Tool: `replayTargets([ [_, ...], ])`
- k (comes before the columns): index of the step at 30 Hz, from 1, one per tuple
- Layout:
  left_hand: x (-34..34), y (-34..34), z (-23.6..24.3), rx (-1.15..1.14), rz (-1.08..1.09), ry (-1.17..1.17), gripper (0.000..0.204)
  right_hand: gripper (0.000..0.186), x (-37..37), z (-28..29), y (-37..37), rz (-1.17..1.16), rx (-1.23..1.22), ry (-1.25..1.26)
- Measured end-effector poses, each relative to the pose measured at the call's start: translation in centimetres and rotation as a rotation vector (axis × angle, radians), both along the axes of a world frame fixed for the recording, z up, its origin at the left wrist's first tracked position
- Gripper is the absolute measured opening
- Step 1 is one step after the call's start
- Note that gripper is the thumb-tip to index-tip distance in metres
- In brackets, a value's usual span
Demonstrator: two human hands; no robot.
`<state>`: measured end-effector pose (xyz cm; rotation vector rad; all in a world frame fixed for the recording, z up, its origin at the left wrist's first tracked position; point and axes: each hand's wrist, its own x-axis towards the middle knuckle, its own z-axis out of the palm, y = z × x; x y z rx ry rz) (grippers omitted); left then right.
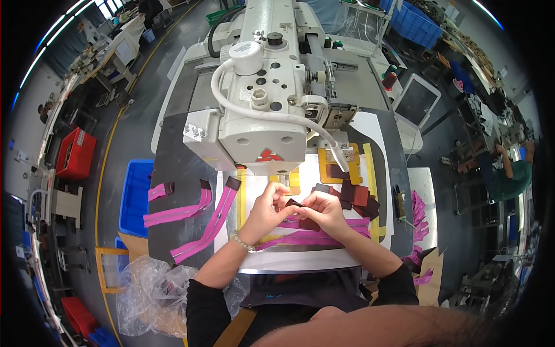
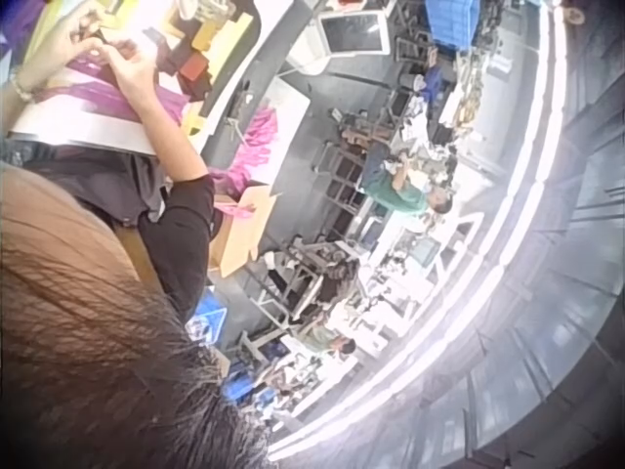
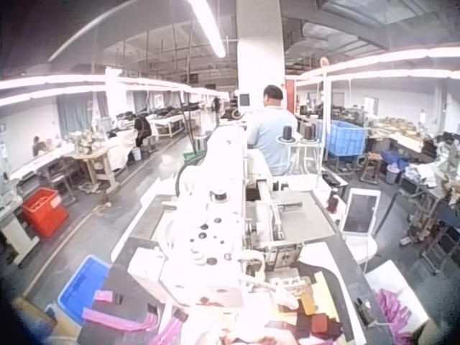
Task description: Sewing together pink fabric or leather straps using an industrial sewing machine.
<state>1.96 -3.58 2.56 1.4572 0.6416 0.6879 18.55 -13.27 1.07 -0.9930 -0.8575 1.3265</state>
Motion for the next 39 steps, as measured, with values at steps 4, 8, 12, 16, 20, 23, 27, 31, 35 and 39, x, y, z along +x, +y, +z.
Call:
replayTargets([
  [4, -0.4, 0.5, 0.0, 0.214, -0.171, 0.187, 0.024, 0.010, 0.2, 0.0, 0.2, -0.038, -0.004, -0.023],
  [8, -0.2, 0.5, -0.1, 0.319, -0.131, 0.172, 0.025, 0.010, 0.1, -0.1, 0.3, -0.047, -0.006, -0.019],
  [12, -0.2, 0.4, -0.7, 0.295, -0.092, 0.186, 0.022, 0.010, 0.0, -0.1, 0.4, -0.052, -0.020, -0.009],
  [16, -0.1, 0.1, -0.4, 0.307, -0.057, 0.198, 0.019, 0.009, -0.1, -0.1, 0.5, -0.080, -0.027, -0.001],
  [20, -0.2, 0.2, -0.3, 0.336, -0.049, 0.204, 0.019, 0.009, -0.1, -0.3, 0.5, -0.077, -0.030, -0.004],
  [23, -0.3, 0.4, -0.4, 0.376, -0.048, 0.206, 0.019, 0.009, -0.2, -0.4, 0.5, -0.069, -0.033, -0.006],
  [27, -0.3, 0.4, -0.7, 0.383, -0.051, 0.208, 0.018, 0.009, -0.2, -0.3, 0.5, -0.058, -0.033, 0.008],
  [31, -0.4, 0.4, -0.5, 0.387, -0.067, 0.224, 0.017, 0.009, -0.2, -0.3, 0.4, -0.049, -0.036, 0.007],
  [35, -0.2, 0.4, -0.3, 0.424, -0.076, 0.210, 0.017, 0.008, 0.1, 0.3, 0.3, -0.060, -0.023, 0.050],
  [39, -0.7, 0.3, 0.2, 0.401, -0.204, 0.211, 0.016, 0.008, 2.1, 3.0, 0.6, 0.209, -0.122, -0.219],
])
